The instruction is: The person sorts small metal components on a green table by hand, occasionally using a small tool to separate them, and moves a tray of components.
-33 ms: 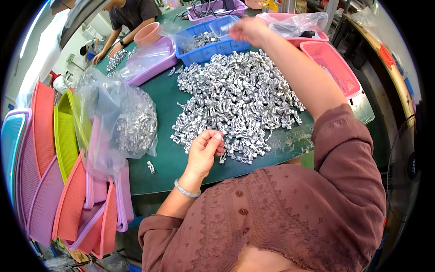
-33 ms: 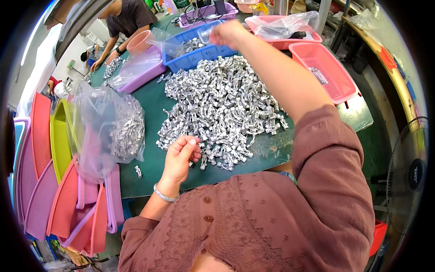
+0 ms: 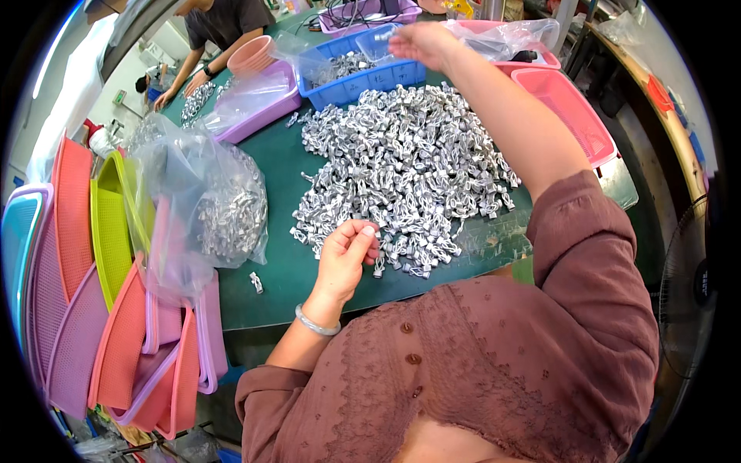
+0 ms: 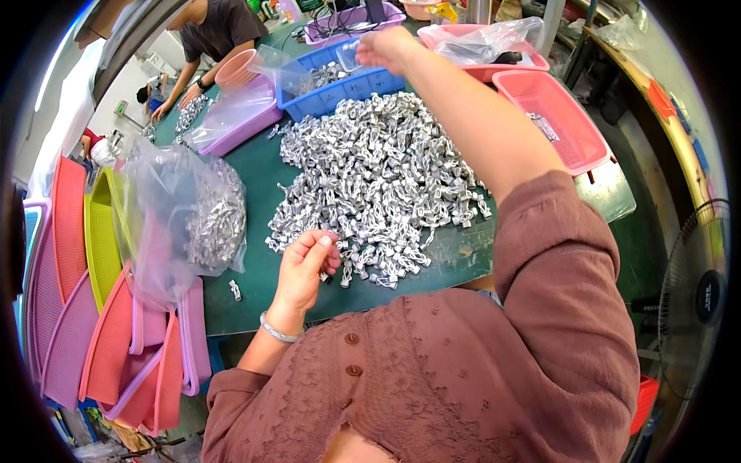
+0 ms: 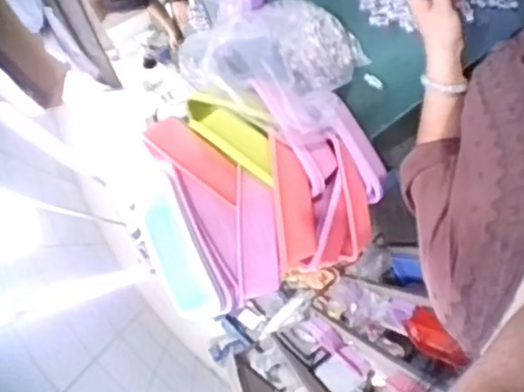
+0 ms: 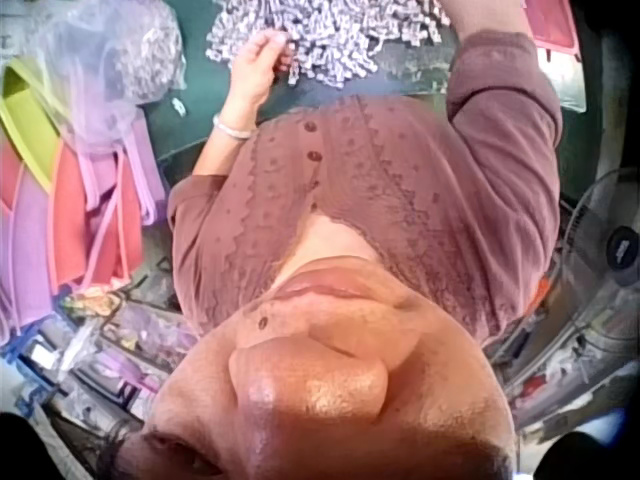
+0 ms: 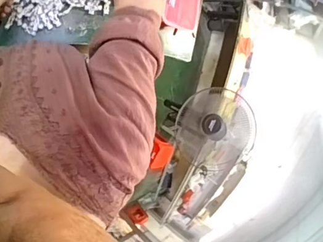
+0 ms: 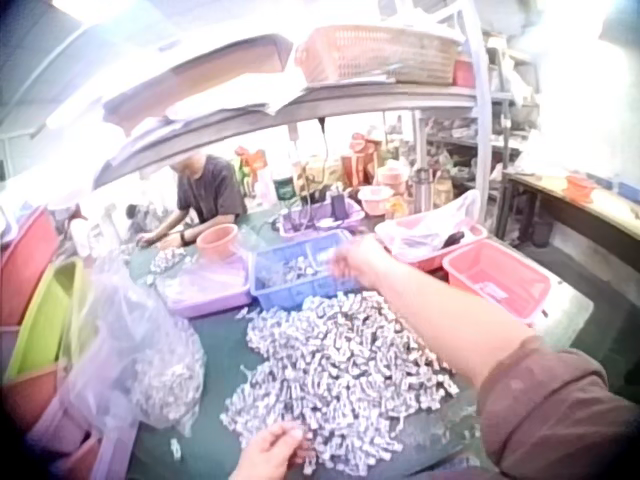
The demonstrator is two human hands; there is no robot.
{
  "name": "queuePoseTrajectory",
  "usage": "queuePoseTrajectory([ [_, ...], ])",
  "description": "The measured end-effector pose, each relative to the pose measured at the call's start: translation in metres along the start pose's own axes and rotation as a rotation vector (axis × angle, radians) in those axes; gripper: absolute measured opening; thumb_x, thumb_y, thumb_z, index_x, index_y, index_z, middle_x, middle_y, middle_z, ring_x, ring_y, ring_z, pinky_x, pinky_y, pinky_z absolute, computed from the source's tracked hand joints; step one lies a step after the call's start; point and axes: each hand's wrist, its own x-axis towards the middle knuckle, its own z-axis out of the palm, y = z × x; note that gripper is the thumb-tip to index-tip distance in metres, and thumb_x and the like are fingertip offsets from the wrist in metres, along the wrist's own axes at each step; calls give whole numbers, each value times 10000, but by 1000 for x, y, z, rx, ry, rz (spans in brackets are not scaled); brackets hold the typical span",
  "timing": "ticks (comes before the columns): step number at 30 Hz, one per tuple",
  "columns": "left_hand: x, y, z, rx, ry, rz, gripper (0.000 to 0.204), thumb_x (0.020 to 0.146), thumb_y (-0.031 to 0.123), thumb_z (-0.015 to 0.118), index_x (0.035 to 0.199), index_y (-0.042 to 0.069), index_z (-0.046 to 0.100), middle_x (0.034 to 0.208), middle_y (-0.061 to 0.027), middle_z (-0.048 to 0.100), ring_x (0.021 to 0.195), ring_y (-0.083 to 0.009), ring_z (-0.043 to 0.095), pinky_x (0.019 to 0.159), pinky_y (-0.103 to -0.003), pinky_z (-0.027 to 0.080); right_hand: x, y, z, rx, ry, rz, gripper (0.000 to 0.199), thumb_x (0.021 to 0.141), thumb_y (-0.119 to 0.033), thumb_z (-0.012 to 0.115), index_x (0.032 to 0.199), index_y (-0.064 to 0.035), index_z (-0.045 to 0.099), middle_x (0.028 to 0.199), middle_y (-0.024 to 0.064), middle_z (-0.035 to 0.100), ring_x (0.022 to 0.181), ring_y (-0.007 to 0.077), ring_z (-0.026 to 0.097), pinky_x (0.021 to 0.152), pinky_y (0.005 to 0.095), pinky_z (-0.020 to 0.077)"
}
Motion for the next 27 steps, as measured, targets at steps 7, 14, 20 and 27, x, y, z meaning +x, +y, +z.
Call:
queuePoseTrajectory([
  [7,-10,-13,-32,30,122,28,135,870,153,543,936,38,573,731,-3,574,615,-65,520,558,-183,424,-47,23,16,-430,-230,-120,291,789,-189,610,1011,-5,574,849,59,620,733,144,585,627,253,482],
  [14,-14,-21,-40,-5,126,6,141,870,156,544,940,39,578,736,-6,573,618,-64,522,565,-186,424,-138,71,23,-1023,-563,-498,232,761,-103,612,977,-20,594,835,93,625,728,184,594,662,311,475],
  [20,-19,-25,-35,-22,89,-13,132,873,130,525,943,28,571,734,-16,571,629,-78,523,575,-200,422,-174,100,37,-1385,-510,-817,170,663,-129,642,812,-62,594,826,76,537,856,263,525,757,376,430],
  [27,-28,-25,-40,-3,90,-18,130,872,130,527,937,26,573,734,-16,573,631,-80,522,579,-203,423,-170,109,36,-1225,-485,-729,82,691,-110,586,751,-55,598,801,88,528,807,277,541,712,381,450],
])
